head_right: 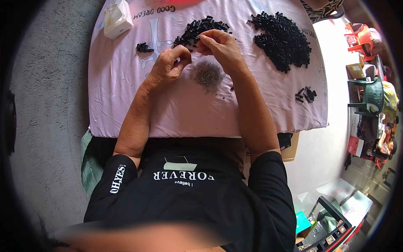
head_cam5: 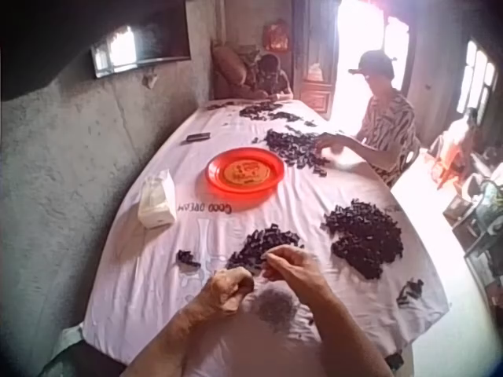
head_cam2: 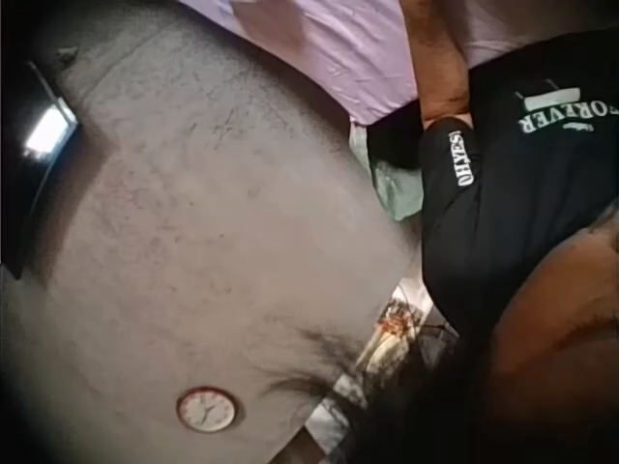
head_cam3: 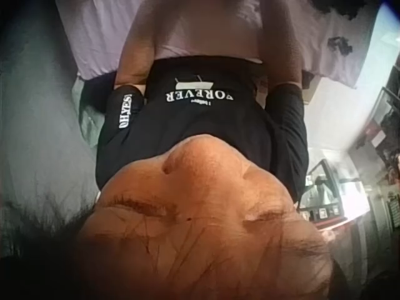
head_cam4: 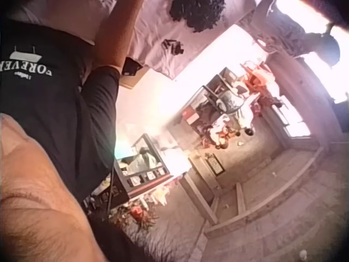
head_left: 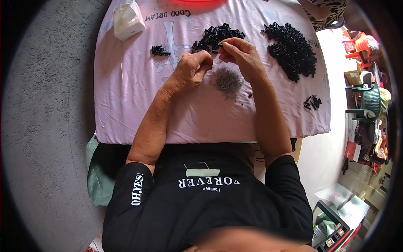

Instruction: Sorting and inspecting small black plastic components on a workbench.

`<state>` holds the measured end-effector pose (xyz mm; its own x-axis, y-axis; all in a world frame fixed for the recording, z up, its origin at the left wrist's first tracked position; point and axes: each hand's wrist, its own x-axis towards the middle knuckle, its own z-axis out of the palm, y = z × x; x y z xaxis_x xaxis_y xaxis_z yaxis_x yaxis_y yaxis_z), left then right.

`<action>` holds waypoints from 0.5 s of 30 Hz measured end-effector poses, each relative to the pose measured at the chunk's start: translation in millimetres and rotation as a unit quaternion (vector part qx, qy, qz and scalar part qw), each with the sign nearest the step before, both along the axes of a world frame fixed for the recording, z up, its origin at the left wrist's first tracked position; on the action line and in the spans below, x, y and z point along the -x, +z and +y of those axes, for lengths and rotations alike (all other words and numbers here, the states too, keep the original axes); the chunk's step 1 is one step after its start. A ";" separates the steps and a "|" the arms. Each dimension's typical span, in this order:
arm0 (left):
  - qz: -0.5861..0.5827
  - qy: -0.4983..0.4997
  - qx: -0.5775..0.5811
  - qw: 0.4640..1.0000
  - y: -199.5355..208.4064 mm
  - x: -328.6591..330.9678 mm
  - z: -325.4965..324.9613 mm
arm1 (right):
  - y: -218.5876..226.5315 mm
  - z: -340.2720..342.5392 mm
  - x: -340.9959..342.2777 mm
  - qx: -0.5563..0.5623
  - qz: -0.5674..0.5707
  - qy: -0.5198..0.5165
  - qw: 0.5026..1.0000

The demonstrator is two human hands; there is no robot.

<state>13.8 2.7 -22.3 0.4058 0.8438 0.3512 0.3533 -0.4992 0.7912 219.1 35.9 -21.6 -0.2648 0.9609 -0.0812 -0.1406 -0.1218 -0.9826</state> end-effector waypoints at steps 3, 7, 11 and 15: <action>-0.003 0.026 0.027 0.999 7.2 0.7 -1.3 | -0.9 -0.8 -1.7 0.001 -0.006 0.021 1.000; -0.012 0.066 0.013 0.998 2.0 2.7 1.0 | 3.8 -3.4 1.4 0.000 0.007 0.035 0.999; -0.047 0.101 -0.011 0.994 3.0 2.5 2.7 | 4.1 -3.9 1.9 -0.004 0.008 0.044 0.999; -0.068 0.113 -0.020 0.991 2.6 0.8 2.1 | 1.1 -3.1 1.3 0.004 0.005 0.064 0.998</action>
<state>13.0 4.9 -19.7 0.1546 0.8918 0.4252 0.3502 -0.4519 0.8205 217.8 32.8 -20.5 -0.3864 0.9183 -0.0857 -0.1328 -0.1473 -0.9801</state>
